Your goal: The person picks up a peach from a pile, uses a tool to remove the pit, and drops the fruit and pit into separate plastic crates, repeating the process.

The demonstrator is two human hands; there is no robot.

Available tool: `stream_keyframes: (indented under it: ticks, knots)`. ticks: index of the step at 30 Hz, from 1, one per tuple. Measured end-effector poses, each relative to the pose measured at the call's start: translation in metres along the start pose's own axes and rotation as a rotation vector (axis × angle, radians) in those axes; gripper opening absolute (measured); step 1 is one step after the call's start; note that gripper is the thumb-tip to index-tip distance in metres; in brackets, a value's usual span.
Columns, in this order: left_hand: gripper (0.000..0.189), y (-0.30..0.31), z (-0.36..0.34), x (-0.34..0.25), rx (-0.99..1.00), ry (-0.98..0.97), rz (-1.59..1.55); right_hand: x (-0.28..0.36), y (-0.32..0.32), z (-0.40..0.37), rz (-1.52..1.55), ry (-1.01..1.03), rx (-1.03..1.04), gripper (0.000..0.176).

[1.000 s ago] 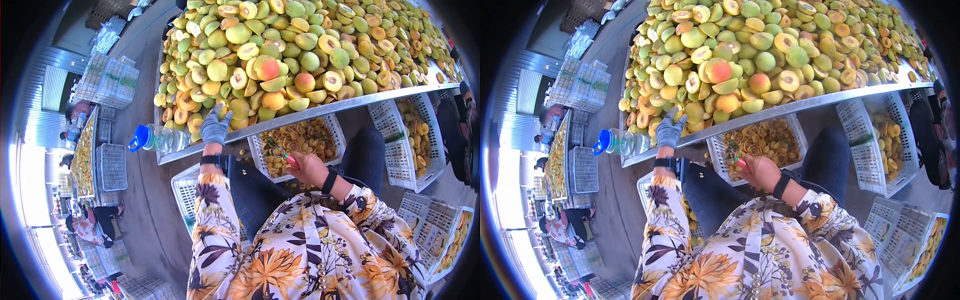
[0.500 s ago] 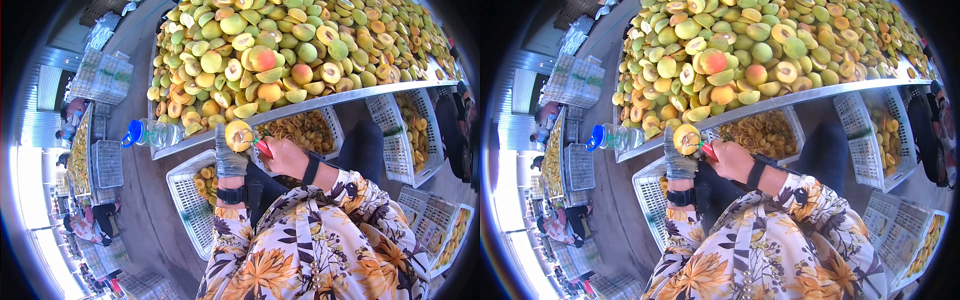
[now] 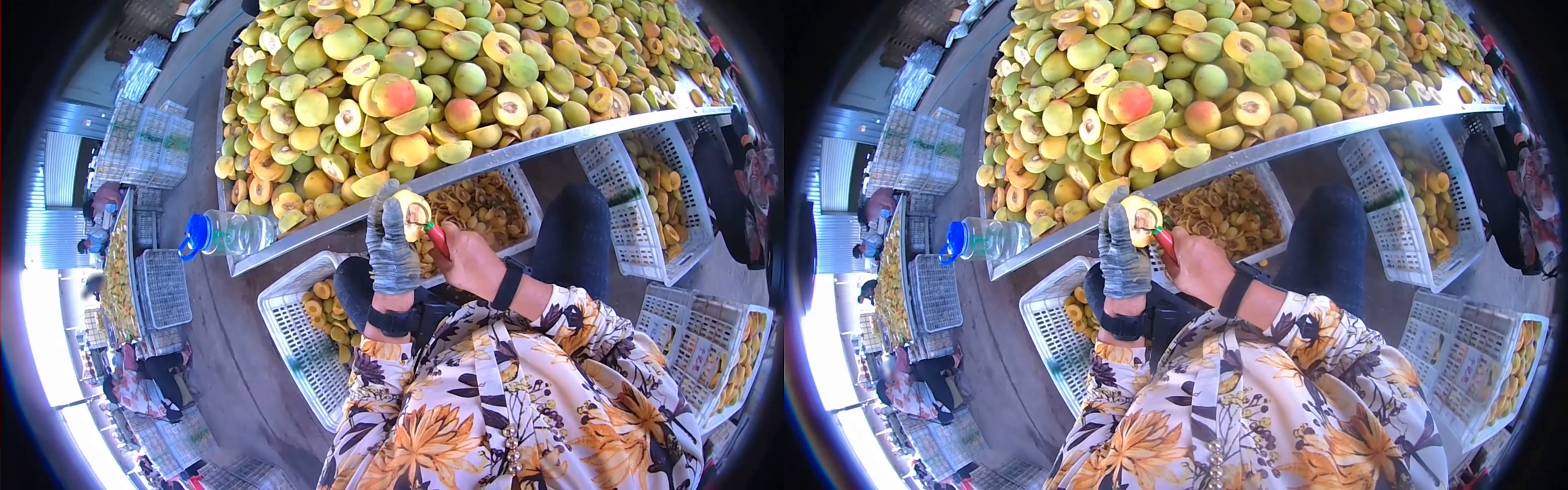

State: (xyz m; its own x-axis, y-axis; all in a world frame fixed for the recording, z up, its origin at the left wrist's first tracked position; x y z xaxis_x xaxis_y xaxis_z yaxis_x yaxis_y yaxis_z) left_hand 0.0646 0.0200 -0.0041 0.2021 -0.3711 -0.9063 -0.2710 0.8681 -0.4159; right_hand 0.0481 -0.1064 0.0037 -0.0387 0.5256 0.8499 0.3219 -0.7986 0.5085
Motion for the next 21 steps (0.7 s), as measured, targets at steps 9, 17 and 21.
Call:
stream_keyframes:
  ticks: [9,17,21]
  knots:
    - [0.027,0.005,0.000,0.015,-0.018,0.333,-0.207,0.001,-0.010,-0.011,0.014,0.056,0.135,0.012]
    - [0.027,0.016,0.005,0.020,-0.012,0.261,-0.101,0.005,-0.014,-0.009,0.467,-0.377,0.642,0.009]
    - [0.025,0.019,0.005,0.026,-0.067,0.268,-0.114,0.005,-0.027,-0.020,0.881,-0.693,0.882,0.008]
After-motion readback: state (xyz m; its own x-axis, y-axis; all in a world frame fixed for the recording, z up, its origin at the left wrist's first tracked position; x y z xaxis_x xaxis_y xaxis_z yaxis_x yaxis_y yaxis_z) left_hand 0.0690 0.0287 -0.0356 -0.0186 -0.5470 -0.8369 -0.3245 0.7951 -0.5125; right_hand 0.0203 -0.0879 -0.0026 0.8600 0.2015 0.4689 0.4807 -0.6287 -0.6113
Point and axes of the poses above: each hand's wrist, its own z-axis towards the middle knuckle, its own y-axis out of the back of the hand, x = y × z, the point moved 5 cm from there along z, towards the middle knuckle, and after that the axes turned 7 degrees about -y, right-handed, at the moved point
